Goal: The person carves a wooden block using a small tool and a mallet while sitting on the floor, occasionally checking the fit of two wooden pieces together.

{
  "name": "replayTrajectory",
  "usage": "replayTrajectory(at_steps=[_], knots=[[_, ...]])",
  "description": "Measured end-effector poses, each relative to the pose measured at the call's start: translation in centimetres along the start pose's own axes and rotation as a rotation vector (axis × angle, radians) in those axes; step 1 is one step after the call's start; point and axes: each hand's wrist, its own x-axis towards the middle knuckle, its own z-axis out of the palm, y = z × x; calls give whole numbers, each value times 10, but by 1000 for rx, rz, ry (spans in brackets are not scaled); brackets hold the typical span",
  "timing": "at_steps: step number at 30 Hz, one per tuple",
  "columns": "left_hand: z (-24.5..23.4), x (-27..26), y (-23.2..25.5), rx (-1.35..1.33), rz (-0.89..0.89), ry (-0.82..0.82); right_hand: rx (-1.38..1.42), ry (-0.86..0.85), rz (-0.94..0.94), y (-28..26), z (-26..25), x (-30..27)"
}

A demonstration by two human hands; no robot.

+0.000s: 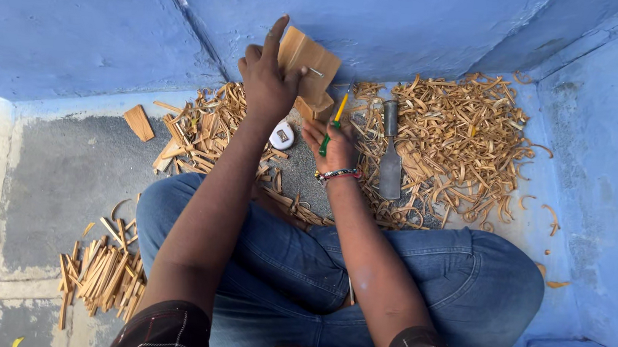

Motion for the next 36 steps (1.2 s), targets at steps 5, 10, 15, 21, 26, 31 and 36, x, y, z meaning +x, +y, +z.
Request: replayTrajectory(at_steps=[5,10,15,21,26,31,36], knots=[[32,-20,-32,-742,-707,-133,-399,201,-474,2,-7,21],[78,-62,-47,-1212,-1108,-153,-433,-5,-468,-4,-7,36],[95,-78,-47,-1522,-1049,-211,-436,47,-562,13,-3,16],[99,-73,-40,-1559,-1053,-215,-375,95,-679,9,-5,12],[105,-75,-36,-1445,-1063,-276,-24,79,-479,6,-18,29],[85,-52,-21,-1499,-1036,-186,-105,-47,-579,1,-21,34],[40,-33,14,-1813,-967,-75,-219,212,-709,-30,6,-2]])
